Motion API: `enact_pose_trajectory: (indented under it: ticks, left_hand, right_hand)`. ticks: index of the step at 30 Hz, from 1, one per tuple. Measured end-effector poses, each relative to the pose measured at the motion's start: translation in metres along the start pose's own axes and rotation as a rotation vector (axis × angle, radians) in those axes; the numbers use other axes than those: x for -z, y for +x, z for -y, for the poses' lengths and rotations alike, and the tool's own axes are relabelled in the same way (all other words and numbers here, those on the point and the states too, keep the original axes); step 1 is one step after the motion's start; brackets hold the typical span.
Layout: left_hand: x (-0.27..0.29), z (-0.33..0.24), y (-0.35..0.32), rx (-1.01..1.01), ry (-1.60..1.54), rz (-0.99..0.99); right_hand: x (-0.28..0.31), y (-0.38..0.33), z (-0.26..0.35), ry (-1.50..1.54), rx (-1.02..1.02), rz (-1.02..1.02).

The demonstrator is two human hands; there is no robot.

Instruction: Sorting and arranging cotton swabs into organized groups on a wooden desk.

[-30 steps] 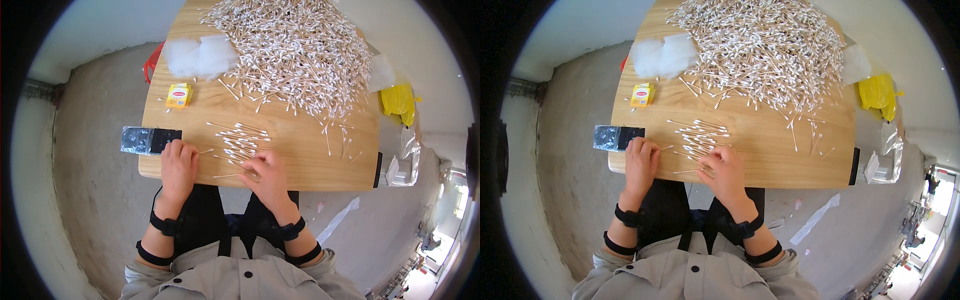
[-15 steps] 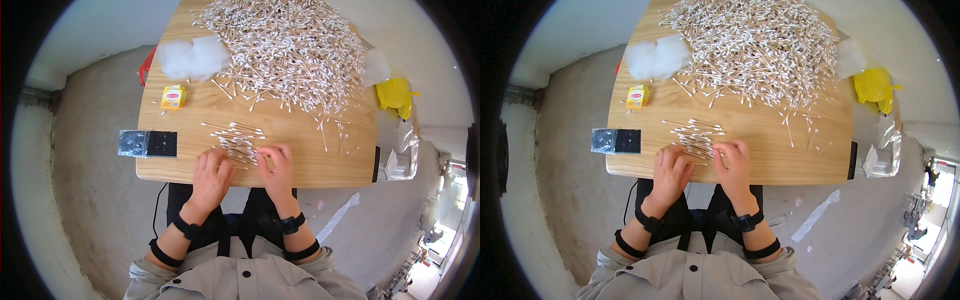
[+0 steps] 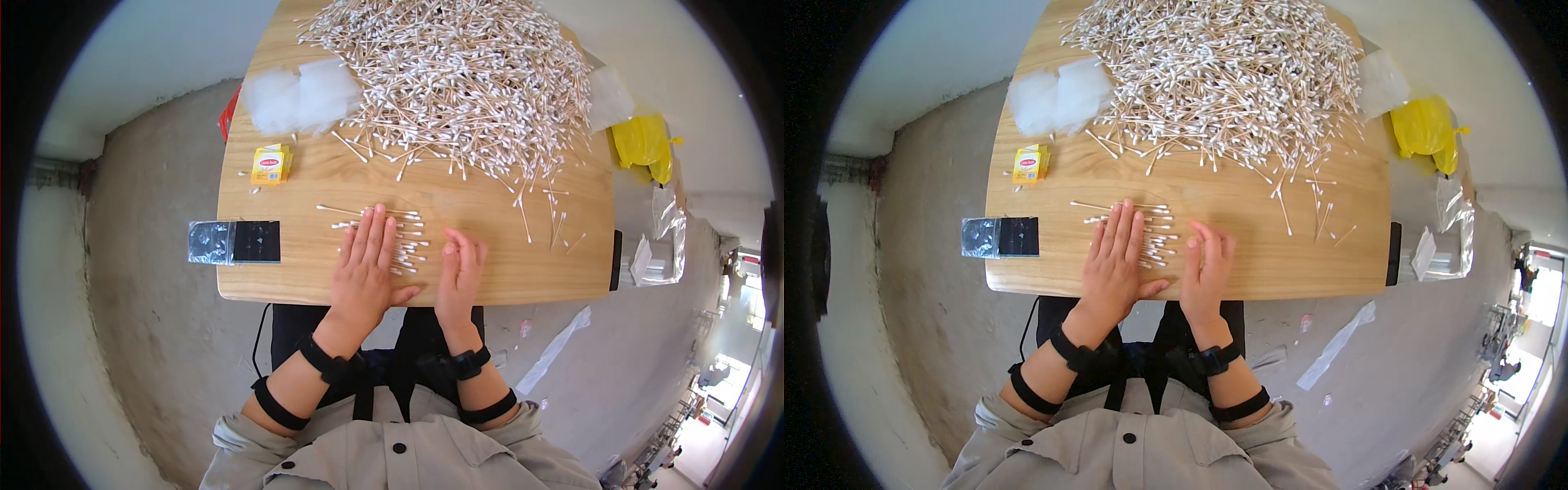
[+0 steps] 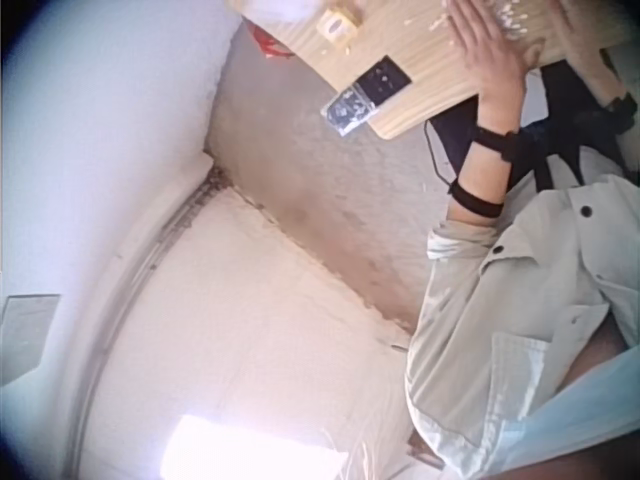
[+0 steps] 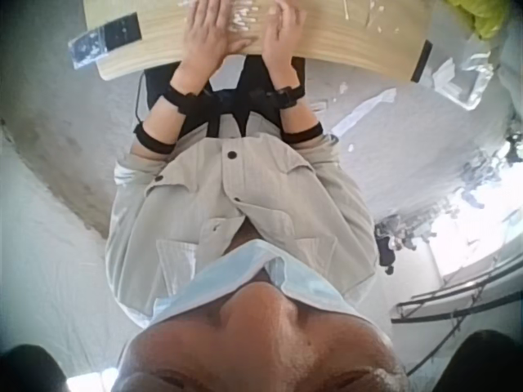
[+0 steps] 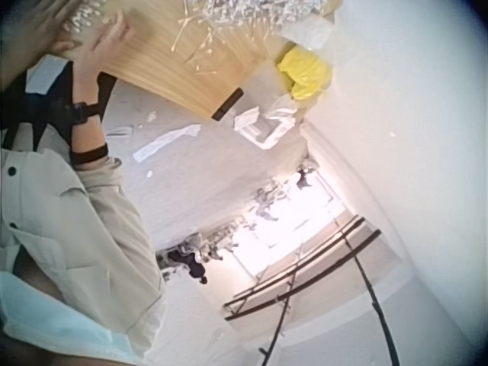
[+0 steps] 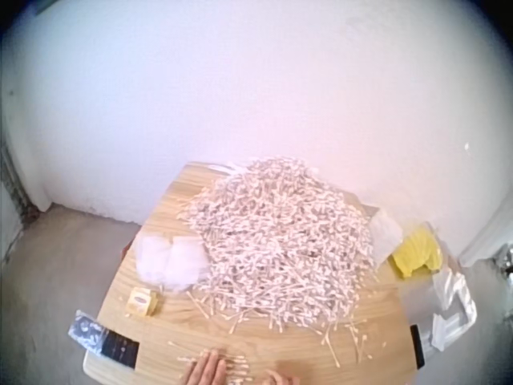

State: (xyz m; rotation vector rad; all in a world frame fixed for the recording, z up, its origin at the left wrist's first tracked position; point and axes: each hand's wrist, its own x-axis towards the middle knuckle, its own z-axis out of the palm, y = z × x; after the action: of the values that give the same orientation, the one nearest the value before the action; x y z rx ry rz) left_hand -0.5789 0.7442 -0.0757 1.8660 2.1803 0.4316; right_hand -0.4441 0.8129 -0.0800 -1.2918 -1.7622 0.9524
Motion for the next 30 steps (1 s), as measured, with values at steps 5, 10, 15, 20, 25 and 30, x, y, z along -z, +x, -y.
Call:
enact_pose_trajectory:
  ticks: [5,10,15,20,25,30]
  left_hand:
    - [-0.002,0.005,0.019,0.014,0.046,-0.059]
    - [0.001,0.004,0.008,-0.021,0.017,0.004]
    - [0.003,0.004,0.01,-0.008,0.041,-0.004]
    - [-0.002,-0.004,0.007,-0.062,0.019,0.004]
    - [-0.004,-0.005,0.017,-0.081,0.042,-0.019]
    - [-0.007,-0.004,0.017,-0.101,0.023,-0.037]
  right_hand:
    - [-0.004,-0.001,0.001,-0.013,0.018,0.01]
    - [-0.006,-0.001,-0.003,-0.043,0.044,-0.051]
    - [-0.008,-0.002,-0.003,-0.058,0.049,-0.073]
    - [-0.008,-0.003,-0.006,-0.045,0.077,-0.093]
    - [-0.01,-0.002,-0.006,-0.068,0.091,-0.083]
    - [-0.011,-0.002,-0.005,-0.054,0.073,-0.095]
